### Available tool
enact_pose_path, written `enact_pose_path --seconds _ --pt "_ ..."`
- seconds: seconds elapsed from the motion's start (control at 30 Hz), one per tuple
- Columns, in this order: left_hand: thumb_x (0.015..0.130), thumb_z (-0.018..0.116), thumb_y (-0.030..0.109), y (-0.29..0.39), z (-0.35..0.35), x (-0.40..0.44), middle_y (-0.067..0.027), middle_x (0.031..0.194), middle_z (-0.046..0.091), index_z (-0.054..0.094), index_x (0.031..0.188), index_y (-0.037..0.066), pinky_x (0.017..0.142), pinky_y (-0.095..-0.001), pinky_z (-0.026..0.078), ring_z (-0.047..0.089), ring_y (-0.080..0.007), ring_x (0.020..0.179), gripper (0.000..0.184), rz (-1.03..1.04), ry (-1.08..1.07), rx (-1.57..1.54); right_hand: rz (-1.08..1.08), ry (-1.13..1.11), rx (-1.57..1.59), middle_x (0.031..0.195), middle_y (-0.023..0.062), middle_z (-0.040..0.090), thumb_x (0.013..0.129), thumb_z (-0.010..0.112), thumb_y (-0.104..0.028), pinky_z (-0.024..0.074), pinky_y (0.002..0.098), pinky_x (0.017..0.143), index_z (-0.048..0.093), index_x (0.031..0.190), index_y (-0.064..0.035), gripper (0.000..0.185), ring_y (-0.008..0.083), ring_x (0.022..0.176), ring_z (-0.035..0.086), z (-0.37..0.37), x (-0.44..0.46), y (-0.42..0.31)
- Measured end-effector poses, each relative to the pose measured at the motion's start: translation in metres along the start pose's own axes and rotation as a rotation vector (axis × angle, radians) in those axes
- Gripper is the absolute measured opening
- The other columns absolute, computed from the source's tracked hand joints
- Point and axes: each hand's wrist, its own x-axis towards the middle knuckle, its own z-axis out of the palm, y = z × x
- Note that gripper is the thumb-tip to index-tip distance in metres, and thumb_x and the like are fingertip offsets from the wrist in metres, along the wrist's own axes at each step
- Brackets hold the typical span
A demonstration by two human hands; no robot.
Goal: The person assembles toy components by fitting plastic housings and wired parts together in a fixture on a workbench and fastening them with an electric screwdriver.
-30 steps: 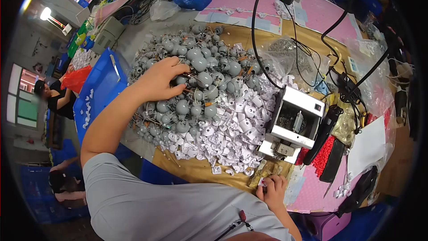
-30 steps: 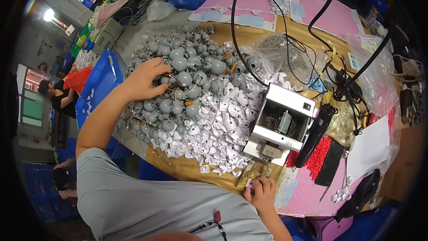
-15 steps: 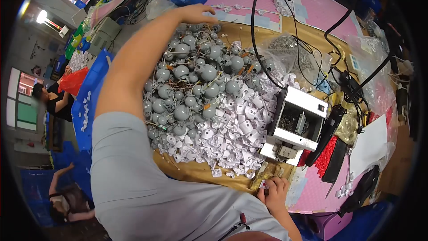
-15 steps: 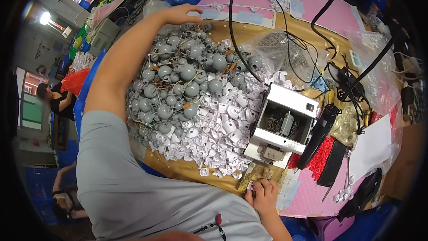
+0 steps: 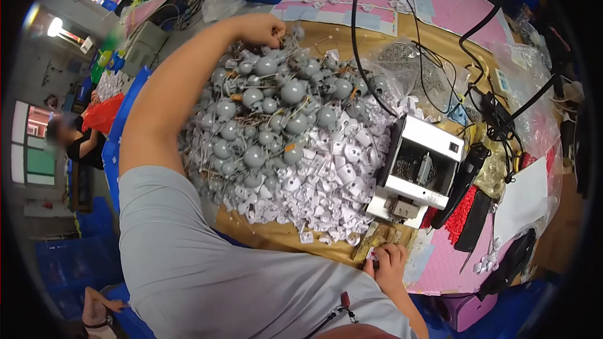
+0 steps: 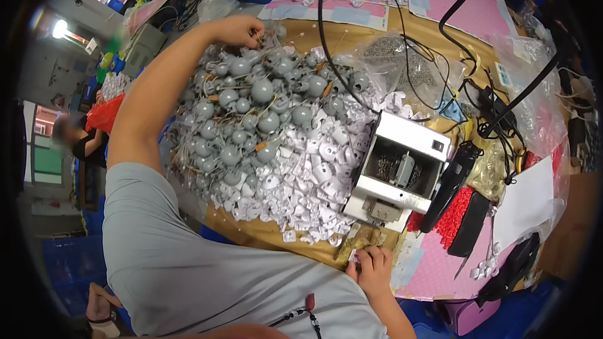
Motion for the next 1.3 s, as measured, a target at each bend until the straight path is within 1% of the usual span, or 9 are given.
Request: enact_pose_path --seconds 0.23,0.4,0.53,0.73,0.9,1.03,1.1,1.17,1.3 --pt "0.080 0.065 0.019 0.102 0.015 -0.129 -0.0068 0.065 0.054 0.053 0.077 0.004 0.061 -0.0355 0.043 0.049 -0.0196 0.061 0.020 0.022 0.298 0.016 -0.065 0.060 0.003 0.108 0.0165 0.056 0.074 0.071 -0.015 0.0443 0.0481 0.091 0.062 0.103 -0.0038 0.033 0.0394 0.102 0.050 0.004 0.000 0.000" --pt "0.092 0.063 0.034 0.128 0.100 -0.157 -0.0159 0.106 0.055 0.057 0.110 0.007 0.077 -0.0489 0.050 0.061 -0.0387 0.095 0.033 -0.081 0.525 0.403 -0.095 0.115 0.022 0.113 0.0196 0.054 0.077 0.069 -0.011 0.0414 0.0521 0.095 0.059 0.108 -0.0023 0.033 0.0429 0.108 0.048 0.010 -0.006 0.000" --pt "0.091 0.063 0.036 0.131 0.130 -0.169 -0.0146 0.116 0.058 0.058 0.119 0.008 0.082 -0.0475 0.051 0.062 -0.0375 0.099 0.040 -0.102 0.690 0.483 -0.147 0.180 0.034 0.116 0.0204 0.055 0.080 0.069 -0.006 0.0404 0.0534 0.098 0.057 0.108 -0.0020 0.030 0.0445 0.111 0.048 0.014 -0.009 0.002" --pt "0.093 0.050 0.060 0.137 0.184 -0.172 -0.0133 0.158 0.032 0.049 0.142 0.015 0.112 -0.0575 0.026 0.035 -0.0356 0.142 0.067 -0.267 0.835 0.402 -0.219 0.253 -0.012 0.111 0.0165 0.058 0.083 0.070 -0.004 0.0439 0.0489 0.094 0.061 0.099 -0.0041 0.018 0.0400 0.109 0.052 0.013 -0.013 -0.003" --pt "0.093 0.053 0.058 0.173 0.202 -0.197 -0.0155 0.156 0.035 0.054 0.137 0.020 0.112 -0.0580 0.027 0.031 -0.0356 0.143 0.058 -0.142 1.178 0.345 -0.227 0.295 -0.002 0.108 0.0154 0.059 0.081 0.072 -0.004 0.0447 0.0476 0.093 0.065 0.096 -0.0062 0.016 0.0389 0.107 0.053 0.013 -0.014 -0.002" --pt "0.091 0.053 0.064 0.178 0.253 -0.192 -0.0152 0.161 0.024 0.043 0.148 0.022 0.114 -0.0637 0.019 0.023 -0.0406 0.147 0.072 -0.379 0.835 0.633 -0.235 0.302 -0.030 0.109 0.0167 0.059 0.080 0.073 -0.004 0.0453 0.0474 0.091 0.061 0.098 -0.0049 0.021 0.0390 0.105 0.054 0.014 -0.013 0.001" --pt "0.090 0.053 0.066 0.180 0.250 -0.188 -0.0153 0.162 0.022 0.043 0.148 0.021 0.113 -0.0668 0.017 0.020 -0.0442 0.147 0.074 -0.386 0.842 0.605 -0.232 0.290 -0.005 0.111 0.0176 0.059 0.078 0.073 -0.004 0.0455 0.0477 0.091 0.058 0.103 -0.0031 0.030 0.0397 0.104 0.055 0.015 -0.014 0.002" --pt "0.091 0.054 0.064 0.160 0.250 -0.179 -0.0140 0.161 0.024 0.039 0.150 0.021 0.112 -0.0687 0.018 0.022 -0.0429 0.146 0.075 -0.125 1.190 0.516 -0.232 0.293 0.011 0.112 0.0179 0.058 0.076 0.074 -0.004 0.0454 0.0477 0.091 0.055 0.106 -0.0022 0.035 0.0402 0.105 0.054 0.013 -0.013 0.003" --pt "0.090 0.058 0.061 0.161 0.269 -0.173 -0.0130 0.160 0.027 0.042 0.149 0.020 0.111 -0.0643 0.025 0.025 -0.0438 0.145 0.074 -0.275 0.930 0.829 -0.222 0.303 0.034 0.113 0.0168 0.058 0.076 0.074 -0.004 0.0449 0.0471 0.093 0.056 0.107 -0.0030 0.036 0.0395 0.106 0.054 0.012 -0.014 0.006"
